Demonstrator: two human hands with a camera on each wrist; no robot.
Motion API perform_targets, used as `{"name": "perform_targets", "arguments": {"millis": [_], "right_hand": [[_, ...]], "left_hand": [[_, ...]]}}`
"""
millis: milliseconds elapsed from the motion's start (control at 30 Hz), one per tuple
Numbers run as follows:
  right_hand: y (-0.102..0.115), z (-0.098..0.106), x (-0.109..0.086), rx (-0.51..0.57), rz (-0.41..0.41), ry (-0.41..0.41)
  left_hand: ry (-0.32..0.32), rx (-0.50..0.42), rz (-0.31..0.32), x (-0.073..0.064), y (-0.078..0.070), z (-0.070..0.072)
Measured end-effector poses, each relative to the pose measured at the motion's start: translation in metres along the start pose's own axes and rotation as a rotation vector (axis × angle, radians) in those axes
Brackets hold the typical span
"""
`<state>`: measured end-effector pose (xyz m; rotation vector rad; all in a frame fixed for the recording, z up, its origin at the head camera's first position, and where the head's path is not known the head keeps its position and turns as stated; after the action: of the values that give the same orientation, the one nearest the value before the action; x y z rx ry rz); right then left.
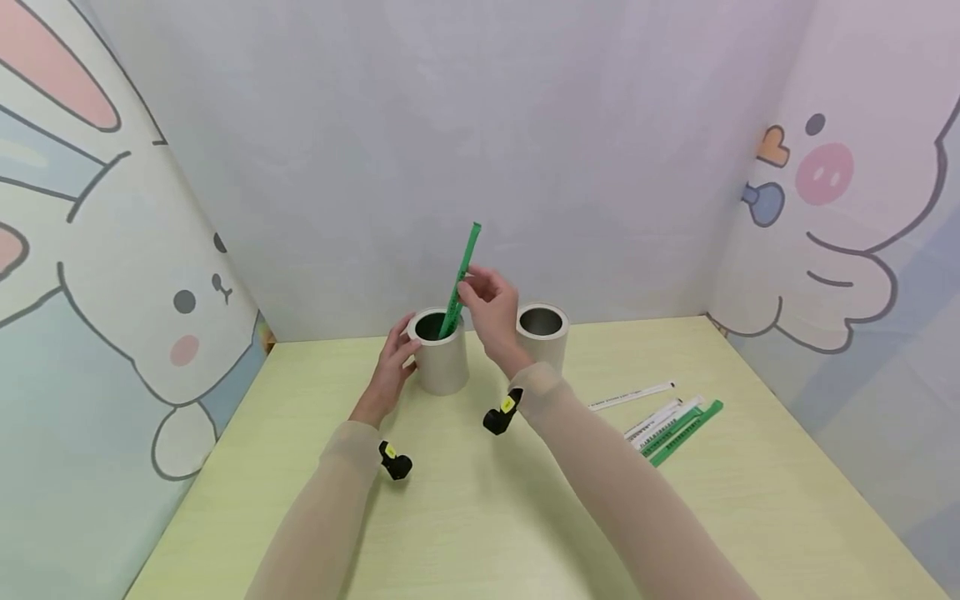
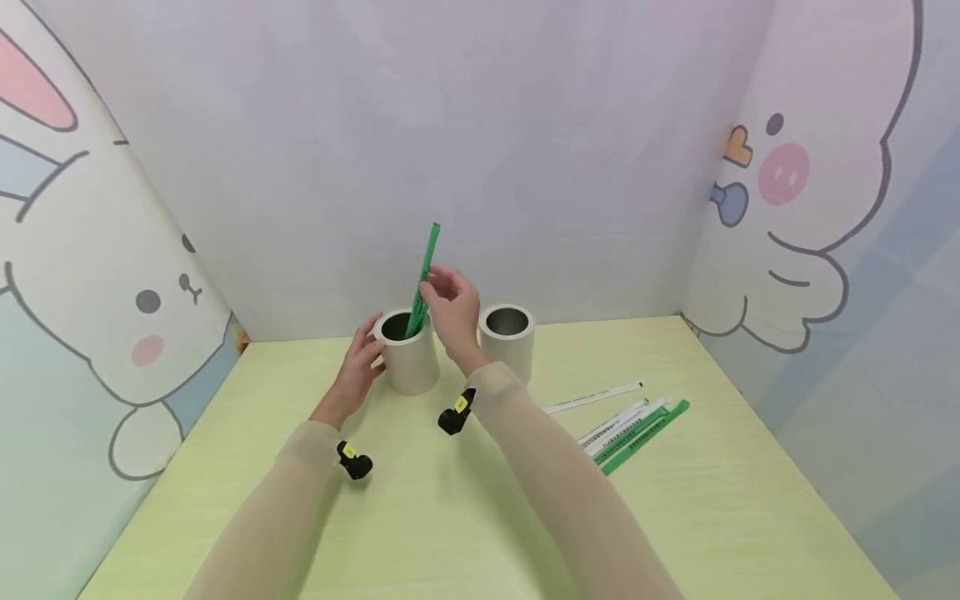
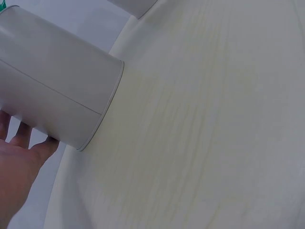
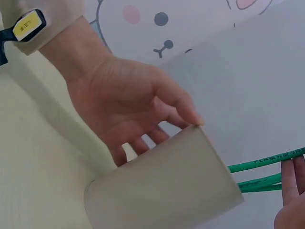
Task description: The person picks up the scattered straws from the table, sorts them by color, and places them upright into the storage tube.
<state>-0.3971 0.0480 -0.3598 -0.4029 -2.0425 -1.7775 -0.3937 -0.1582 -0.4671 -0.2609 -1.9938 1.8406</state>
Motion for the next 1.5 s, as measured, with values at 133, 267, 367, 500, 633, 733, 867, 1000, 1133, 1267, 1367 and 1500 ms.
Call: {"name": "perform_targets", "arguments": {"millis": [133, 267, 367, 500, 633, 733, 867, 1000, 1133, 1267, 1367, 1500], "right_hand": [[-0.015, 0.001, -0.008, 0.02, -0.057, -0.002], [-0.027, 0.001, -0.013, -0.014, -0.117, -0.008], [-0.034, 0.002, -0.016, -0.079, -0.159, -0.001], [-0.034, 0.004, -0.019, -0.157, -0.182, 0.023], [-0.02, 0.016, -0.02, -0.3, -0.206, 0.095], [-0.002, 0.032, -0.022, -0.424, -0.21, 0.218], [0.021, 0.059, -0.032, -0.534, -0.193, 0.472], [0.041, 0.094, -0.057, -0.619, -0.163, 0.722], [0.052, 0.136, -0.088, -0.675, -0.142, 0.872], [0.055, 0.18, -0.113, -0.704, -0.184, 0.931], [0.054, 0.209, -0.13, -0.705, -0.222, 0.959], [0.055, 0.243, -0.151, -0.71, -0.243, 0.986]], "left_hand": [[-0.002, -0.002, 0.002, -0.001, 0.001, 0.0], [-0.007, -0.003, 0.0, -0.001, 0.001, 0.001], [-0.006, -0.002, -0.004, -0.002, 0.002, 0.002], [-0.003, -0.001, -0.003, -0.002, 0.001, 0.002], [-0.003, 0.0, -0.007, -0.002, 0.0, 0.002], [-0.003, -0.001, -0.014, -0.001, -0.001, 0.002], [0.001, -0.008, -0.009, 0.0, -0.002, 0.002], [0.002, -0.03, 0.002, 0.0, -0.002, 0.001], [0.007, -0.037, 0.009, 0.0, -0.002, -0.001], [-0.001, -0.026, 0.008, 0.0, -0.004, -0.002], [-0.006, -0.023, 0.006, 0.001, -0.003, -0.002], [0.001, -0.027, 0.012, 0.001, -0.002, -0.002]]}}
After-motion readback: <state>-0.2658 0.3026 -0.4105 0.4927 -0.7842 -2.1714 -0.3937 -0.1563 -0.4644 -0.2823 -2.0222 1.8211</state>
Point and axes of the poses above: each hand's wrist, its own x-axis towards the middle knuckle, its own z-axis out of the back of the hand, y = z × x, the point moved 4 cm from there along x, towards the middle knuckle, and after that the axes turned 12 degrees about y, right-handed, at the moved point
